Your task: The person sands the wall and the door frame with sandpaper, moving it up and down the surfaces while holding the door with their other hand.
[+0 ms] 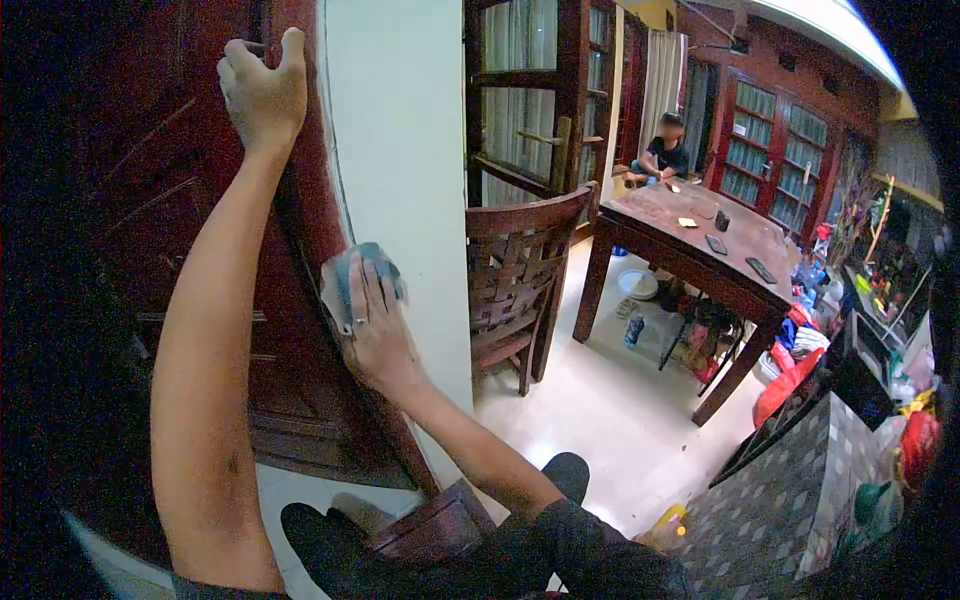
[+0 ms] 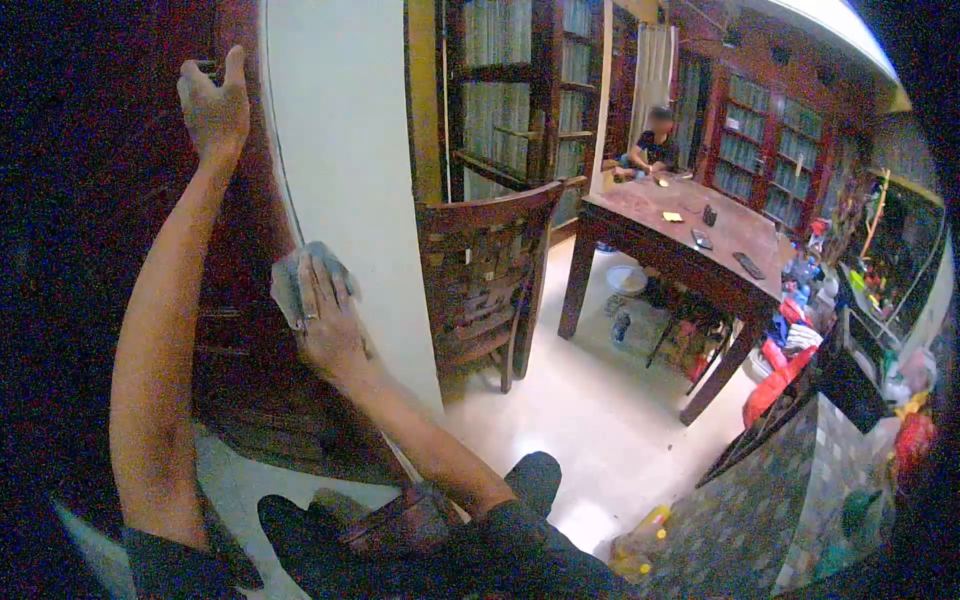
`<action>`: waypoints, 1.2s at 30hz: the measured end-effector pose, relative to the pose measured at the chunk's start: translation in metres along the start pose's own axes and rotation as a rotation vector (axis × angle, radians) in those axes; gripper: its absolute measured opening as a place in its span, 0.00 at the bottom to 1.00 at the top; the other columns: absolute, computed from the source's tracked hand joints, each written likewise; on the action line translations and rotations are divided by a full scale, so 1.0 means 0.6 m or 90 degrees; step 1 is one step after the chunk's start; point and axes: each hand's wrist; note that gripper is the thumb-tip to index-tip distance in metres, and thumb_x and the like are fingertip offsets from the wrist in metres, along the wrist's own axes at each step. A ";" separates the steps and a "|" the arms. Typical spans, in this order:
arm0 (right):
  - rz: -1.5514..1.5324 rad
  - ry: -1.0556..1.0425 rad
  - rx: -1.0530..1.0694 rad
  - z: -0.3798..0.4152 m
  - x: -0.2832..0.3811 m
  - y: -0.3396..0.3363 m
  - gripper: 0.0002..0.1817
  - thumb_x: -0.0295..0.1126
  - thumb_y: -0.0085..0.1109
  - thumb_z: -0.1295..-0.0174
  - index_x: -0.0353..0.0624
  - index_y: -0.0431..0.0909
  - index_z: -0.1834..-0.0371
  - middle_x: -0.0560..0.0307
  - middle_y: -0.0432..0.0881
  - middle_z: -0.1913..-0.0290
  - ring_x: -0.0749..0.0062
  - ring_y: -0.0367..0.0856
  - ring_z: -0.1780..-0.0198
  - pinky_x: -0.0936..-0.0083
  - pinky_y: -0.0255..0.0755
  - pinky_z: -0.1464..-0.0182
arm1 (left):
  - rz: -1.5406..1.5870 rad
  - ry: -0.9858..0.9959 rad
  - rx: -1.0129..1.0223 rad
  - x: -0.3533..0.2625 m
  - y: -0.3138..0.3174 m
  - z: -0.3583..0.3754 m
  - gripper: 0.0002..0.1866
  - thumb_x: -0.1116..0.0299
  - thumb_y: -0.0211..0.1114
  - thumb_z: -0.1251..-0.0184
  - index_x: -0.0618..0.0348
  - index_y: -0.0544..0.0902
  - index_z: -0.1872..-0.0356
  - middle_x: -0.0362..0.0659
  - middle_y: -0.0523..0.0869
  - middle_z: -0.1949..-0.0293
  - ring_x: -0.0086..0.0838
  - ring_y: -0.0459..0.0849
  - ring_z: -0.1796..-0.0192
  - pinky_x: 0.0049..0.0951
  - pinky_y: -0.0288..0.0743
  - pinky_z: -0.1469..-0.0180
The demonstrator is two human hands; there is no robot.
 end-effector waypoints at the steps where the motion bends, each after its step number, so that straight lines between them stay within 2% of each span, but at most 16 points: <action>1: -0.040 0.004 -0.048 -0.004 -0.001 0.006 0.36 0.26 0.50 0.43 0.28 0.49 0.31 0.29 0.51 0.30 0.37 0.51 0.29 0.46 0.47 0.30 | 0.000 0.000 0.002 0.002 0.002 0.001 0.32 0.45 0.60 0.44 0.68 0.70 0.55 0.60 0.73 0.54 0.52 0.73 0.51 0.46 0.67 0.46; 4: 0.058 -0.041 0.005 0.019 -0.010 0.004 0.38 0.28 0.52 0.44 0.27 0.48 0.31 0.30 0.51 0.30 0.39 0.51 0.28 0.47 0.46 0.29 | 0.000 0.025 -0.026 0.004 0.001 0.002 0.32 0.44 0.60 0.43 0.68 0.70 0.54 0.59 0.73 0.53 0.52 0.73 0.50 0.46 0.67 0.47; 8: 0.025 -0.042 -0.026 0.051 -0.012 0.012 0.39 0.30 0.53 0.45 0.26 0.49 0.31 0.31 0.52 0.30 0.39 0.51 0.28 0.47 0.46 0.29 | -0.010 0.000 0.002 0.000 -0.001 0.001 0.32 0.44 0.59 0.43 0.68 0.70 0.55 0.59 0.72 0.53 0.52 0.73 0.50 0.47 0.67 0.47; 13: 0.101 -0.047 0.028 0.060 0.006 -0.011 0.37 0.31 0.55 0.46 0.24 0.54 0.33 0.34 0.57 0.31 0.41 0.53 0.29 0.49 0.45 0.29 | -0.002 0.016 -0.006 -0.011 -0.006 0.001 0.31 0.45 0.59 0.43 0.68 0.69 0.57 0.60 0.72 0.55 0.53 0.73 0.52 0.48 0.66 0.47; 17: 0.061 -0.015 0.048 0.088 -0.003 0.015 0.37 0.32 0.56 0.46 0.24 0.56 0.34 0.33 0.58 0.32 0.41 0.54 0.29 0.49 0.45 0.29 | 0.027 -0.027 0.022 -0.029 -0.023 0.012 0.23 0.52 0.56 0.36 0.67 0.66 0.59 0.57 0.70 0.60 0.48 0.72 0.57 0.43 0.66 0.52; 19: 0.099 0.007 0.073 0.110 -0.004 0.016 0.36 0.35 0.52 0.46 0.31 0.58 0.33 0.41 0.58 0.30 0.47 0.58 0.30 0.53 0.48 0.29 | 0.011 0.013 -0.026 -0.013 -0.003 0.002 0.22 0.55 0.56 0.34 0.68 0.66 0.60 0.56 0.70 0.62 0.47 0.71 0.59 0.42 0.66 0.54; 20: 0.104 0.008 0.072 0.126 -0.008 0.024 0.36 0.35 0.52 0.46 0.31 0.58 0.33 0.41 0.58 0.30 0.47 0.58 0.30 0.53 0.48 0.29 | 0.016 0.012 -0.026 -0.012 0.000 0.002 0.22 0.55 0.56 0.34 0.68 0.66 0.60 0.56 0.70 0.62 0.47 0.71 0.59 0.42 0.66 0.54; 22: 0.099 -0.002 0.085 0.151 -0.013 0.040 0.35 0.35 0.55 0.42 0.24 0.58 0.35 0.31 0.60 0.33 0.41 0.56 0.30 0.48 0.46 0.29 | 0.044 0.026 -0.036 -0.010 0.000 0.000 0.22 0.55 0.56 0.35 0.69 0.66 0.59 0.57 0.70 0.61 0.48 0.71 0.59 0.43 0.66 0.54; 23: 0.103 -0.002 0.085 0.158 -0.012 0.042 0.35 0.35 0.55 0.42 0.24 0.58 0.35 0.31 0.60 0.33 0.41 0.56 0.30 0.48 0.46 0.29 | -0.012 0.030 -0.009 0.010 0.003 -0.018 0.40 0.38 0.57 0.42 0.75 0.72 0.52 0.65 0.75 0.51 0.56 0.73 0.46 0.44 0.66 0.42; 29: 0.072 0.023 0.042 0.103 -0.004 0.028 0.34 0.34 0.53 0.41 0.24 0.58 0.35 0.30 0.60 0.33 0.40 0.56 0.30 0.47 0.46 0.30 | -0.044 0.077 -0.037 0.035 0.017 -0.022 0.41 0.38 0.56 0.42 0.76 0.72 0.50 0.66 0.75 0.50 0.56 0.73 0.46 0.46 0.65 0.41; 31: 0.070 -0.002 -0.070 0.056 -0.008 0.036 0.33 0.33 0.52 0.40 0.28 0.57 0.33 0.32 0.59 0.32 0.43 0.56 0.29 0.49 0.45 0.29 | -0.048 0.050 -0.032 0.034 0.026 -0.024 0.40 0.38 0.56 0.42 0.75 0.71 0.50 0.66 0.75 0.50 0.56 0.73 0.46 0.46 0.65 0.41; 32: 0.050 -0.001 -0.072 0.029 -0.004 0.034 0.33 0.33 0.52 0.40 0.28 0.57 0.33 0.32 0.59 0.32 0.43 0.56 0.29 0.49 0.45 0.29 | -0.057 0.023 -0.023 0.032 0.025 -0.024 0.40 0.38 0.56 0.41 0.75 0.71 0.49 0.66 0.74 0.50 0.56 0.73 0.46 0.45 0.65 0.41; 33: 0.055 -0.008 -0.094 0.005 0.000 0.023 0.32 0.31 0.50 0.41 0.30 0.58 0.33 0.35 0.59 0.31 0.44 0.56 0.29 0.48 0.47 0.29 | -0.050 0.055 -0.037 0.030 0.022 -0.015 0.41 0.39 0.57 0.42 0.75 0.69 0.47 0.66 0.73 0.48 0.56 0.72 0.44 0.44 0.64 0.40; 34: 0.057 -0.021 -0.117 -0.012 0.003 0.016 0.31 0.29 0.48 0.42 0.33 0.59 0.33 0.38 0.60 0.31 0.45 0.56 0.29 0.48 0.48 0.30 | -0.088 0.051 -0.044 0.031 0.026 -0.017 0.38 0.42 0.58 0.42 0.74 0.69 0.48 0.64 0.74 0.50 0.55 0.73 0.46 0.44 0.65 0.42; 35: 0.056 -0.008 -0.094 -0.020 0.005 0.013 0.31 0.28 0.47 0.42 0.33 0.59 0.33 0.39 0.60 0.31 0.44 0.55 0.29 0.48 0.47 0.29 | -0.006 -0.009 -0.002 -0.032 -0.012 0.005 0.23 0.55 0.57 0.36 0.69 0.66 0.59 0.57 0.70 0.61 0.48 0.72 0.58 0.43 0.66 0.53; 36: 0.059 0.009 -0.070 -0.022 0.007 0.010 0.31 0.27 0.46 0.42 0.33 0.58 0.32 0.40 0.59 0.30 0.44 0.54 0.28 0.48 0.47 0.29 | 0.040 -0.016 0.006 -0.035 -0.014 0.008 0.24 0.54 0.58 0.37 0.69 0.65 0.59 0.57 0.70 0.61 0.49 0.72 0.58 0.44 0.65 0.53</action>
Point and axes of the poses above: each hand's wrist, its own z-axis away from the middle knuckle, its own y-axis out of the palm, x = y × z
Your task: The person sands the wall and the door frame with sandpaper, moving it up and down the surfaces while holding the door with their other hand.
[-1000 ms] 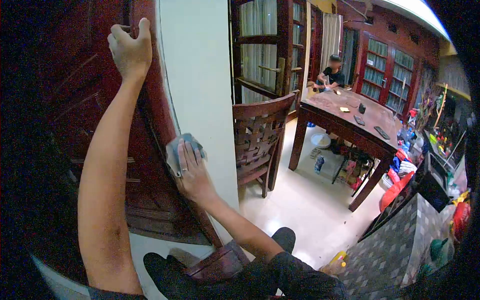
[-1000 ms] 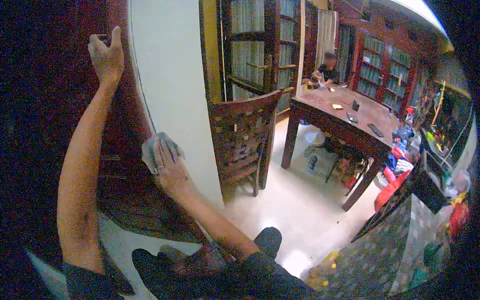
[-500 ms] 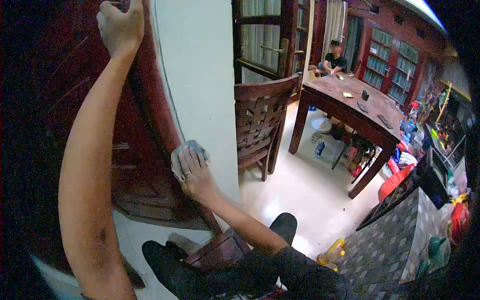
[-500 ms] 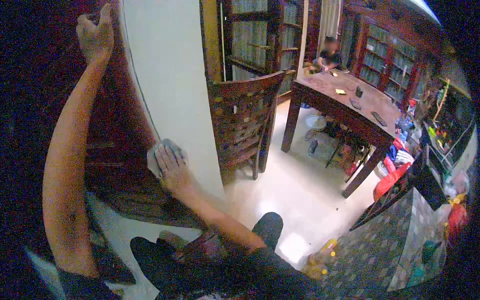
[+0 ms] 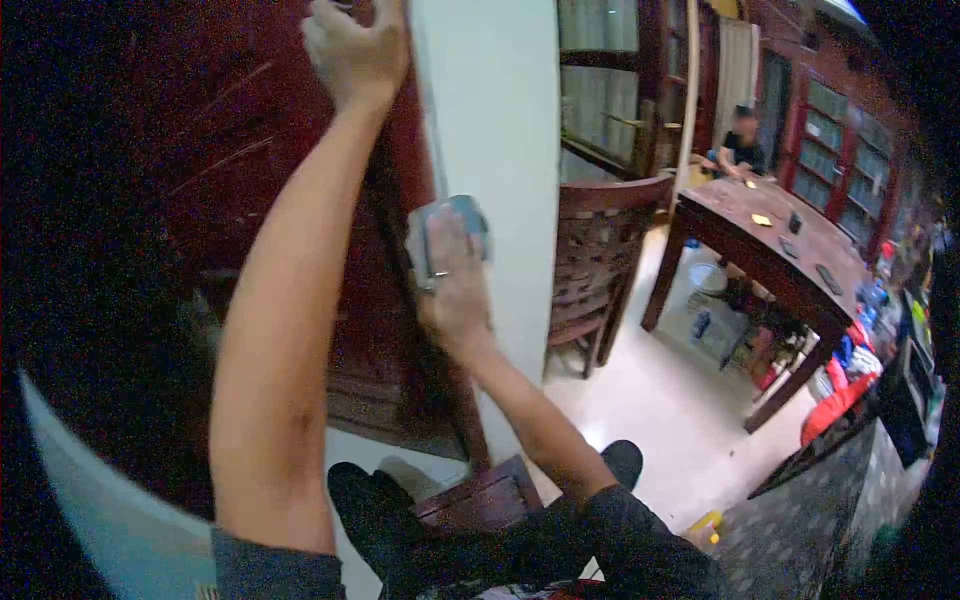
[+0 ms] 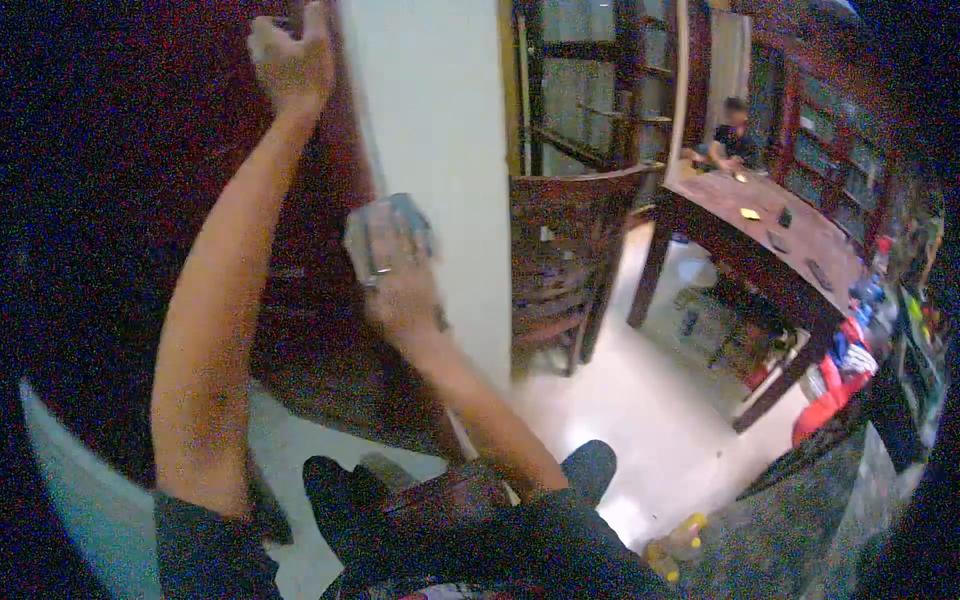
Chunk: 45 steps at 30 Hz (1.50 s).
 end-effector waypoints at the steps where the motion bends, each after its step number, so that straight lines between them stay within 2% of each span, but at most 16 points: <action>1: -0.046 0.023 -0.022 0.006 -0.005 0.001 0.32 0.26 0.46 0.44 0.33 0.58 0.32 0.42 0.59 0.30 0.44 0.53 0.28 0.47 0.46 0.29 | -0.010 0.014 -0.007 0.001 0.001 0.002 0.23 0.54 0.58 0.37 0.68 0.66 0.59 0.56 0.70 0.61 0.48 0.71 0.57 0.44 0.64 0.52; 3: -0.046 0.027 0.035 0.041 -0.009 -0.009 0.32 0.27 0.47 0.42 0.33 0.56 0.31 0.40 0.57 0.29 0.43 0.53 0.28 0.49 0.44 0.28 | -0.013 0.031 -0.019 0.018 0.010 -0.002 0.23 0.54 0.58 0.37 0.67 0.66 0.59 0.55 0.70 0.60 0.47 0.71 0.56 0.44 0.64 0.52; 5: -0.019 0.031 0.107 0.106 -0.016 -0.006 0.32 0.29 0.48 0.40 0.32 0.55 0.31 0.38 0.56 0.29 0.42 0.54 0.29 0.50 0.43 0.28 | -0.020 0.060 -0.055 0.036 0.023 -0.007 0.34 0.44 0.61 0.43 0.72 0.70 0.55 0.60 0.74 0.55 0.53 0.74 0.50 0.44 0.67 0.46; 9: 0.007 0.007 0.162 0.259 -0.026 -0.010 0.31 0.28 0.49 0.41 0.30 0.57 0.33 0.35 0.58 0.31 0.40 0.54 0.30 0.47 0.44 0.29 | -0.043 0.060 -0.054 0.029 0.022 -0.002 0.30 0.46 0.62 0.44 0.69 0.69 0.61 0.57 0.73 0.60 0.51 0.74 0.57 0.44 0.68 0.51; 12: -0.019 0.037 0.286 0.309 -0.027 -0.017 0.30 0.31 0.49 0.42 0.29 0.60 0.35 0.38 0.61 0.32 0.44 0.58 0.30 0.46 0.49 0.30 | -0.031 0.066 -0.058 0.028 0.020 -0.002 0.30 0.47 0.62 0.44 0.69 0.70 0.60 0.58 0.73 0.60 0.51 0.74 0.57 0.45 0.68 0.51; 15: -0.030 0.025 0.242 0.299 -0.024 -0.003 0.33 0.29 0.51 0.43 0.30 0.56 0.33 0.36 0.58 0.31 0.40 0.54 0.29 0.46 0.47 0.30 | -0.039 0.064 -0.044 0.036 0.018 -0.011 0.30 0.46 0.62 0.43 0.69 0.70 0.61 0.58 0.74 0.60 0.51 0.75 0.57 0.45 0.68 0.51; 18: -0.008 -0.013 0.098 0.170 -0.004 -0.019 0.30 0.26 0.47 0.45 0.34 0.62 0.35 0.39 0.59 0.31 0.43 0.57 0.30 0.45 0.50 0.31 | -0.040 0.078 -0.086 0.037 0.025 -0.008 0.30 0.45 0.61 0.43 0.68 0.71 0.61 0.59 0.74 0.58 0.52 0.75 0.57 0.45 0.68 0.51; 19: 0.001 -0.035 0.068 0.123 0.001 -0.024 0.31 0.23 0.47 0.47 0.36 0.62 0.35 0.39 0.59 0.31 0.43 0.57 0.30 0.45 0.50 0.31 | -0.025 0.062 -0.033 0.033 0.014 -0.009 0.29 0.48 0.59 0.44 0.70 0.70 0.58 0.61 0.73 0.57 0.54 0.73 0.52 0.48 0.67 0.48; 21: -0.003 -0.068 0.038 0.051 0.000 -0.026 0.33 0.21 0.47 0.50 0.38 0.63 0.34 0.41 0.57 0.30 0.43 0.56 0.29 0.45 0.51 0.31 | -0.026 0.040 -0.025 0.035 0.010 -0.012 0.30 0.47 0.59 0.44 0.70 0.70 0.58 0.60 0.73 0.57 0.53 0.74 0.53 0.47 0.67 0.48; 23: -0.082 0.006 0.004 -0.012 0.008 -0.022 0.34 0.24 0.47 0.48 0.38 0.60 0.32 0.44 0.54 0.27 0.49 0.53 0.27 0.48 0.46 0.29 | -0.042 0.032 -0.018 0.038 0.012 -0.012 0.31 0.45 0.59 0.44 0.70 0.71 0.58 0.60 0.74 0.57 0.52 0.74 0.53 0.46 0.67 0.48; 24: -0.033 0.013 -0.044 -0.030 0.007 -0.010 0.34 0.26 0.46 0.46 0.37 0.58 0.31 0.47 0.57 0.28 0.53 0.53 0.27 0.50 0.46 0.28 | -0.046 0.040 -0.023 0.041 0.012 -0.013 0.32 0.44 0.59 0.44 0.70 0.71 0.57 0.60 0.74 0.57 0.52 0.74 0.53 0.45 0.67 0.48; 30: -0.054 0.031 -0.013 0.038 0.015 -0.009 0.33 0.30 0.47 0.43 0.35 0.58 0.31 0.47 0.59 0.29 0.53 0.54 0.27 0.52 0.47 0.28 | -0.049 0.041 -0.021 0.043 0.010 -0.012 0.34 0.43 0.59 0.44 0.69 0.71 0.54 0.62 0.74 0.54 0.53 0.74 0.50 0.46 0.67 0.46; 32: -0.010 0.018 0.095 0.111 0.006 -0.002 0.39 0.30 0.53 0.46 0.31 0.51 0.29 0.38 0.56 0.29 0.45 0.52 0.27 0.53 0.45 0.28 | -0.048 0.038 -0.021 0.038 0.011 -0.010 0.34 0.43 0.59 0.44 0.69 0.71 0.54 0.62 0.74 0.53 0.54 0.74 0.51 0.46 0.67 0.46; 37: -0.052 0.032 0.225 0.230 0.006 -0.015 0.40 0.29 0.57 0.49 0.31 0.53 0.31 0.39 0.58 0.30 0.44 0.56 0.29 0.48 0.48 0.30 | -0.034 0.036 -0.034 0.032 0.012 -0.010 0.33 0.44 0.59 0.44 0.68 0.71 0.54 0.61 0.74 0.54 0.54 0.74 0.51 0.46 0.68 0.47; 40: -0.068 0.011 0.103 0.224 -0.008 0.010 0.39 0.28 0.56 0.48 0.33 0.53 0.31 0.39 0.58 0.30 0.44 0.57 0.30 0.47 0.48 0.30 | -0.041 0.028 -0.021 0.027 0.008 -0.007 0.33 0.45 0.59 0.44 0.69 0.70 0.54 0.61 0.74 0.54 0.54 0.74 0.51 0.46 0.68 0.48; 45: -0.035 0.033 0.010 0.080 -0.001 -0.003 0.37 0.27 0.54 0.46 0.35 0.54 0.31 0.38 0.57 0.30 0.42 0.55 0.29 0.47 0.47 0.30 | -0.036 0.015 -0.013 0.035 0.015 -0.009 0.33 0.45 0.59 0.44 0.70 0.70 0.53 0.61 0.74 0.54 0.55 0.74 0.51 0.47 0.68 0.47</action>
Point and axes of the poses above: each hand's wrist, its own z-axis away from the middle knuckle, its own y-axis out of the palm, x = y × z
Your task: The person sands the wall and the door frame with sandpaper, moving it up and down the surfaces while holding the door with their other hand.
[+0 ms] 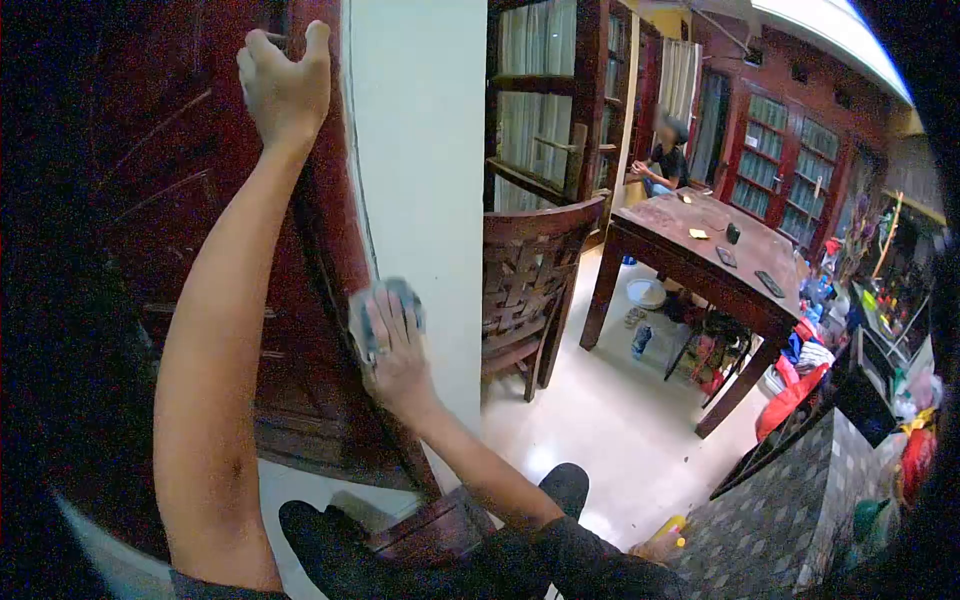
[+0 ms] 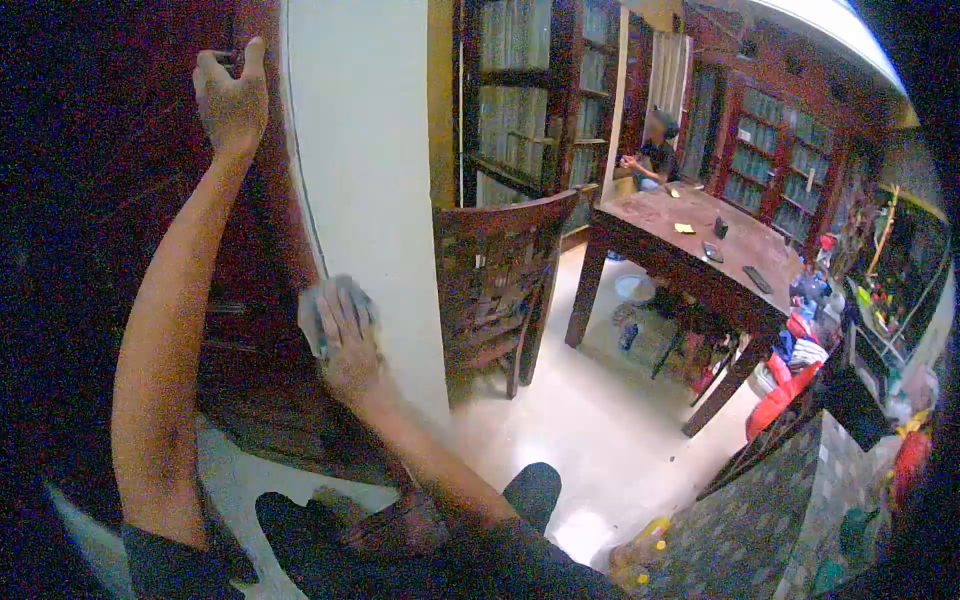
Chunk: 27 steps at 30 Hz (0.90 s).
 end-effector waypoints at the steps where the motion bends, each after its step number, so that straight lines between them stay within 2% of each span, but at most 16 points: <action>1: -0.010 -0.019 -0.028 -0.033 0.000 -0.002 0.36 0.27 0.52 0.46 0.35 0.55 0.32 0.38 0.57 0.30 0.40 0.54 0.29 0.47 0.48 0.30 | 0.003 0.002 -0.004 -0.003 0.000 -0.002 0.33 0.45 0.59 0.44 0.70 0.70 0.53 0.61 0.74 0.54 0.55 0.74 0.51 0.47 0.68 0.47; 5: -0.029 -0.039 -0.048 -0.143 0.013 -0.019 0.37 0.25 0.49 0.47 0.34 0.52 0.30 0.39 0.54 0.28 0.43 0.51 0.28 0.48 0.44 0.29 | -0.003 0.014 -0.001 0.008 0.000 0.004 0.33 0.45 0.59 0.43 0.70 0.70 0.53 0.61 0.73 0.54 0.55 0.74 0.50 0.48 0.67 0.47; 7: -0.004 -0.038 -0.030 -0.184 0.021 -0.038 0.35 0.28 0.47 0.41 0.36 0.50 0.28 0.43 0.52 0.27 0.45 0.50 0.27 0.49 0.40 0.28 | 0.003 0.021 -0.002 0.011 0.007 0.001 0.32 0.45 0.58 0.42 0.70 0.70 0.54 0.61 0.73 0.55 0.55 0.73 0.51 0.48 0.67 0.47; 11: 0.032 -0.060 -0.039 -0.244 0.025 -0.046 0.37 0.28 0.48 0.42 0.35 0.49 0.28 0.41 0.51 0.27 0.49 0.48 0.26 0.52 0.40 0.27 | 0.122 -0.025 0.028 0.023 0.019 -0.005 0.28 0.46 0.53 0.36 0.68 0.68 0.58 0.61 0.69 0.55 0.55 0.67 0.51 0.50 0.59 0.45; 13: 0.028 -0.082 -0.059 -0.273 0.025 -0.051 0.36 0.28 0.48 0.41 0.34 0.49 0.28 0.40 0.51 0.27 0.50 0.49 0.26 0.54 0.41 0.27 | 0.195 0.005 0.029 0.045 0.030 -0.002 0.29 0.44 0.55 0.35 0.67 0.68 0.55 0.59 0.70 0.55 0.49 0.64 0.49 0.47 0.57 0.43; 15: 0.031 -0.117 -0.076 -0.299 0.026 -0.069 0.34 0.32 0.47 0.40 0.30 0.53 0.30 0.35 0.53 0.29 0.45 0.50 0.27 0.52 0.43 0.27 | 0.363 -0.179 0.194 0.058 -0.007 0.000 0.28 0.44 0.58 0.36 0.61 0.71 0.50 0.53 0.73 0.56 0.41 0.69 0.54 0.40 0.61 0.44; 16: 0.024 -0.125 -0.083 -0.318 0.027 -0.072 0.34 0.32 0.47 0.40 0.30 0.53 0.30 0.35 0.53 0.29 0.45 0.50 0.27 0.52 0.43 0.27 | 0.360 -0.140 0.232 0.084 -0.005 -0.003 0.27 0.44 0.57 0.36 0.59 0.72 0.50 0.50 0.75 0.54 0.35 0.71 0.57 0.35 0.67 0.52; 17: 0.038 -0.144 -0.106 -0.338 0.026 -0.074 0.33 0.31 0.47 0.38 0.31 0.52 0.30 0.37 0.54 0.29 0.47 0.51 0.27 0.53 0.43 0.28 | 0.359 -0.209 0.300 0.080 -0.024 0.005 0.26 0.44 0.55 0.34 0.58 0.71 0.50 0.47 0.76 0.53 0.30 0.72 0.57 0.29 0.69 0.59; 18: 0.052 -0.159 -0.129 -0.357 0.025 -0.075 0.32 0.31 0.47 0.36 0.32 0.51 0.29 0.39 0.55 0.29 0.49 0.52 0.27 0.54 0.44 0.28 | 0.400 -0.214 0.354 0.079 -0.045 0.019 0.25 0.44 0.53 0.32 0.57 0.71 0.50 0.45 0.75 0.53 0.28 0.72 0.55 0.26 0.69 0.63; 20: 0.093 -0.190 -0.154 -0.404 0.028 -0.089 0.32 0.32 0.47 0.35 0.32 0.52 0.30 0.39 0.57 0.30 0.49 0.53 0.28 0.54 0.45 0.28 | 0.424 -0.211 0.390 0.083 -0.080 0.058 0.22 0.47 0.52 0.30 0.56 0.71 0.51 0.41 0.74 0.56 0.26 0.72 0.55 0.26 0.69 0.61; 21: 0.139 -0.221 -0.175 -0.433 0.029 -0.094 0.31 0.33 0.47 0.35 0.32 0.53 0.30 0.38 0.58 0.30 0.48 0.54 0.28 0.54 0.46 0.29 | 0.403 -0.164 0.405 0.114 -0.078 0.078 0.21 0.48 0.52 0.29 0.57 0.71 0.53 0.41 0.74 0.57 0.27 0.73 0.56 0.26 0.70 0.60; 22: 0.127 -0.192 -0.178 -0.454 0.027 -0.089 0.31 0.35 0.46 0.33 0.31 0.53 0.31 0.38 0.61 0.32 0.48 0.56 0.29 0.55 0.47 0.29 | 0.398 -0.215 0.430 0.123 -0.100 0.111 0.20 0.50 0.51 0.29 0.58 0.72 0.54 0.42 0.74 0.56 0.27 0.74 0.59 0.27 0.71 0.59; 23: 0.127 -0.196 -0.182 -0.459 0.028 -0.089 0.31 0.35 0.46 0.33 0.31 0.53 0.31 0.38 0.61 0.32 0.48 0.56 0.29 0.55 0.47 0.29 | 0.406 -0.263 0.399 0.120 -0.127 0.148 0.17 0.54 0.52 0.28 0.60 0.72 0.55 0.42 0.75 0.58 0.27 0.75 0.61 0.28 0.72 0.57; 24: 0.100 -0.173 -0.181 -0.461 0.028 -0.091 0.31 0.35 0.46 0.33 0.31 0.52 0.31 0.38 0.61 0.32 0.48 0.56 0.30 0.55 0.48 0.29 | 0.380 -0.243 0.324 0.125 -0.153 0.193 0.14 0.60 0.53 0.28 0.62 0.72 0.57 0.43 0.76 0.61 0.29 0.75 0.61 0.28 0.71 0.54; 25: 0.071 -0.149 -0.177 -0.462 0.030 -0.092 0.31 0.35 0.45 0.33 0.30 0.52 0.31 0.38 0.61 0.32 0.48 0.57 0.30 0.55 0.48 0.29 | 0.246 -0.107 0.238 0.130 -0.189 0.239 0.12 0.63 0.53 0.29 0.63 0.73 0.60 0.43 0.76 0.63 0.30 0.74 0.61 0.28 0.68 0.52; 27: 0.084 -0.168 -0.171 -0.412 0.038 -0.102 0.31 0.34 0.46 0.33 0.30 0.50 0.31 0.37 0.60 0.32 0.47 0.56 0.30 0.55 0.48 0.29 | 0.227 -0.171 0.168 0.156 -0.265 0.358 0.09 0.67 0.52 0.29 0.64 0.71 0.64 0.44 0.73 0.68 0.29 0.72 0.63 0.28 0.67 0.53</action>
Point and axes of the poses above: each hand's wrist, its own z-axis away from the middle knuckle, its own y-axis out of the palm, x = y × z
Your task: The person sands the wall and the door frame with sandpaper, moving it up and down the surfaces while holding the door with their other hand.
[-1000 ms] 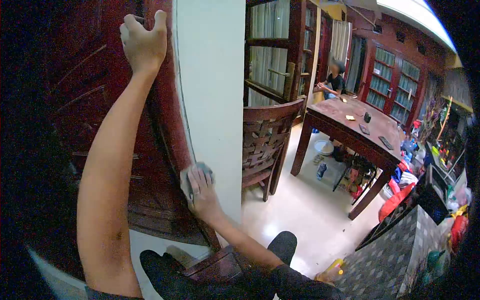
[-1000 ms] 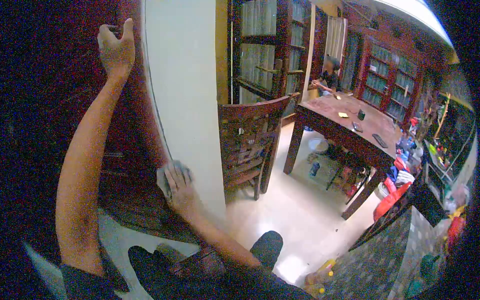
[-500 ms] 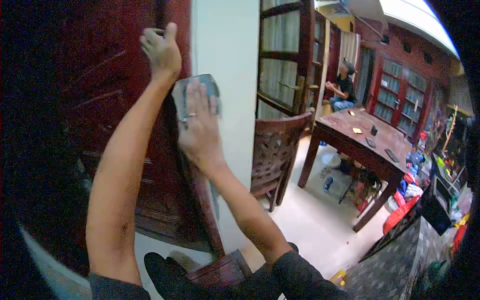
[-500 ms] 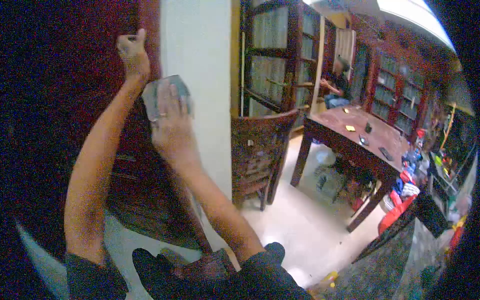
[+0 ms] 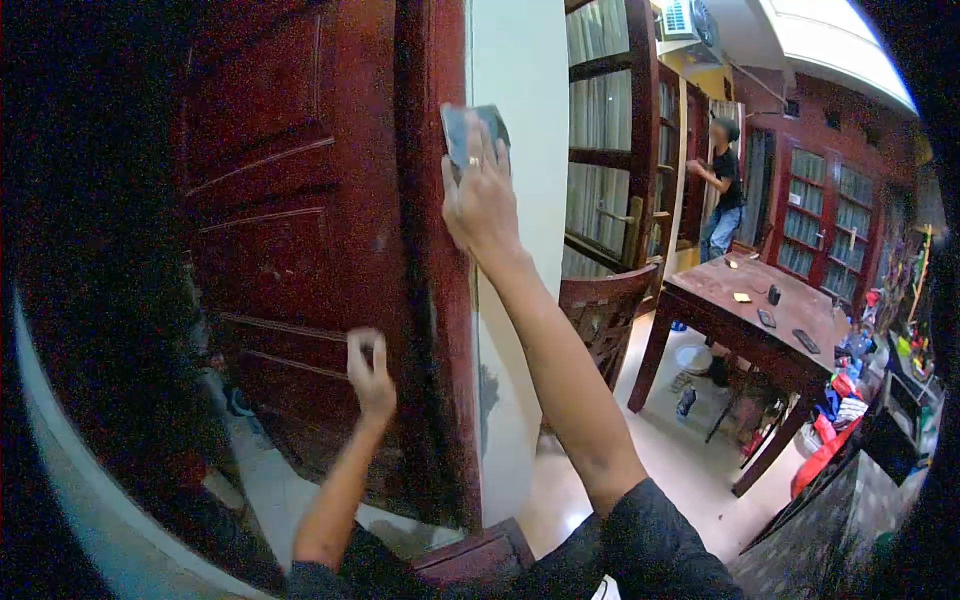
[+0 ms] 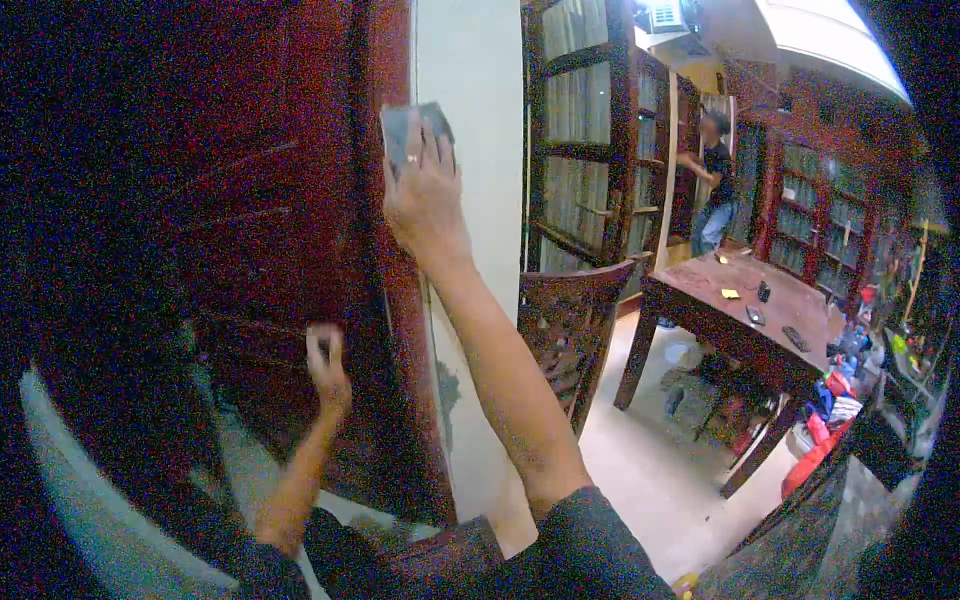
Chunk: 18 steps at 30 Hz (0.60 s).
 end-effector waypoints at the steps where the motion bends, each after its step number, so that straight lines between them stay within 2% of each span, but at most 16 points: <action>1: -0.007 0.000 0.025 0.031 0.006 -0.008 0.32 0.33 0.46 0.33 0.29 0.50 0.30 0.36 0.59 0.31 0.45 0.56 0.30 0.55 0.48 0.29 | -0.023 -0.080 -0.005 0.024 -0.037 0.073 0.08 0.69 0.53 0.30 0.64 0.70 0.66 0.43 0.70 0.69 0.29 0.69 0.65 0.28 0.67 0.56; 2: -0.010 -0.003 0.048 0.062 0.006 -0.013 0.32 0.32 0.47 0.34 0.29 0.49 0.30 0.36 0.58 0.31 0.44 0.55 0.30 0.55 0.47 0.29 | -0.097 -0.072 -0.010 0.062 -0.071 0.143 0.08 0.69 0.53 0.31 0.64 0.70 0.65 0.43 0.71 0.69 0.30 0.69 0.66 0.29 0.67 0.58; 4: -0.065 0.074 0.152 0.170 0.006 -0.014 0.34 0.30 0.48 0.36 0.29 0.47 0.30 0.35 0.55 0.30 0.42 0.53 0.29 0.54 0.47 0.28 | -0.246 -0.208 0.048 0.111 -0.156 0.272 0.08 0.69 0.56 0.35 0.62 0.69 0.67 0.46 0.69 0.72 0.39 0.70 0.68 0.36 0.66 0.60; 5: -0.082 0.051 0.141 0.217 0.007 -0.022 0.34 0.30 0.48 0.36 0.29 0.48 0.30 0.35 0.54 0.29 0.41 0.52 0.29 0.54 0.47 0.28 | -0.280 -0.298 0.081 0.142 -0.200 0.333 0.09 0.67 0.57 0.37 0.61 0.68 0.69 0.47 0.69 0.71 0.44 0.70 0.66 0.39 0.65 0.60; 6: -0.098 0.027 0.132 0.241 0.005 -0.028 0.34 0.30 0.49 0.37 0.28 0.49 0.30 0.36 0.53 0.29 0.41 0.52 0.29 0.54 0.46 0.28 | -0.397 -0.340 0.233 0.197 -0.263 0.399 0.09 0.66 0.58 0.37 0.59 0.69 0.69 0.49 0.73 0.67 0.46 0.72 0.61 0.41 0.66 0.59; 7: -0.090 0.020 0.127 0.234 -0.001 -0.020 0.34 0.30 0.49 0.37 0.28 0.49 0.30 0.36 0.53 0.29 0.41 0.52 0.29 0.54 0.46 0.28 | -0.388 -0.332 0.231 0.286 -0.345 0.499 0.09 0.66 0.58 0.37 0.59 0.69 0.69 0.49 0.73 0.67 0.46 0.72 0.61 0.41 0.66 0.59; 8: -0.051 0.034 0.136 0.224 -0.002 -0.007 0.33 0.30 0.49 0.37 0.27 0.51 0.31 0.36 0.53 0.29 0.42 0.52 0.28 0.54 0.46 0.28 | -0.313 -0.409 0.307 0.358 -0.372 0.536 0.10 0.64 0.59 0.38 0.58 0.72 0.65 0.51 0.75 0.62 0.45 0.74 0.55 0.43 0.68 0.58; 9: -0.011 0.055 0.147 0.218 0.002 0.003 0.33 0.30 0.49 0.38 0.25 0.53 0.32 0.36 0.53 0.28 0.43 0.51 0.28 0.54 0.46 0.28 | -0.491 -0.268 0.460 0.331 -0.387 0.523 0.18 0.52 0.61 0.42 0.56 0.74 0.60 0.50 0.76 0.59 0.49 0.75 0.55 0.55 0.68 0.54; 10: -0.016 0.065 0.127 0.185 0.007 0.004 0.35 0.30 0.49 0.40 0.25 0.49 0.31 0.32 0.54 0.30 0.40 0.52 0.29 0.52 0.48 0.29 | -0.665 -0.109 0.608 0.302 -0.409 0.514 0.28 0.41 0.62 0.45 0.53 0.76 0.54 0.50 0.77 0.56 0.53 0.77 0.55 0.66 0.68 0.50; 11: -0.020 0.073 0.108 0.128 0.009 0.003 0.38 0.31 0.48 0.41 0.24 0.45 0.31 0.28 0.56 0.32 0.37 0.54 0.30 0.49 0.50 0.30 | -0.657 -0.100 0.620 0.320 -0.424 0.518 0.28 0.41 0.62 0.45 0.53 0.76 0.54 0.50 0.77 0.56 0.53 0.77 0.55 0.66 0.68 0.50; 12: -0.025 0.055 0.053 0.078 0.002 0.011 0.36 0.33 0.46 0.39 0.23 0.46 0.31 0.27 0.56 0.32 0.38 0.54 0.30 0.51 0.50 0.30 | -0.729 0.288 0.578 0.361 -0.466 0.538 0.30 0.38 0.61 0.46 0.51 0.76 0.51 0.51 0.77 0.53 0.54 0.74 0.49 0.67 0.65 0.47; 13: 0.076 -0.036 0.003 0.033 -0.014 0.026 0.35 0.34 0.46 0.37 0.23 0.49 0.32 0.27 0.58 0.34 0.37 0.56 0.32 0.53 0.52 0.30 | -0.757 0.675 0.493 0.391 -0.500 0.555 0.32 0.36 0.59 0.47 0.48 0.76 0.48 0.51 0.77 0.49 0.55 0.72 0.43 0.67 0.62 0.44; 14: 0.034 0.010 -0.009 -0.010 -0.012 0.027 0.33 0.35 0.46 0.35 0.25 0.50 0.32 0.30 0.59 0.33 0.39 0.57 0.31 0.52 0.51 0.30 | -0.748 0.679 0.496 0.408 -0.517 0.563 0.32 0.36 0.59 0.47 0.48 0.76 0.48 0.51 0.77 0.49 0.55 0.72 0.43 0.67 0.62 0.44; 15: -0.009 0.055 -0.022 -0.042 -0.003 0.024 0.32 0.36 0.46 0.33 0.27 0.52 0.32 0.33 0.60 0.32 0.40 0.57 0.31 0.52 0.51 0.30 | -0.795 0.731 0.563 0.422 -0.532 0.567 0.31 0.37 0.58 0.46 0.46 0.76 0.46 0.51 0.77 0.49 0.54 0.72 0.42 0.66 0.64 0.45; 16: -0.002 0.054 -0.022 -0.055 -0.003 0.029 0.32 0.36 0.46 0.33 0.27 0.52 0.32 0.33 0.60 0.32 0.40 0.57 0.31 0.52 0.51 0.30 | -0.842 0.784 0.626 0.426 -0.526 0.564 0.30 0.39 0.57 0.45 0.43 0.75 0.44 0.51 0.78 0.48 0.53 0.73 0.41 0.64 0.66 0.47; 18: 0.014 0.084 -0.015 -0.069 -0.002 0.030 0.33 0.38 0.45 0.32 0.27 0.49 0.31 0.32 0.60 0.33 0.38 0.57 0.32 0.52 0.51 0.30 | -0.824 0.775 0.632 0.420 -0.513 0.568 0.30 0.39 0.57 0.45 0.44 0.75 0.44 0.51 0.78 0.48 0.53 0.73 0.41 0.64 0.66 0.46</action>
Point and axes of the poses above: each hand's wrist, its own z-axis away from the middle knuckle, its own y-axis out of the palm, x = y × z
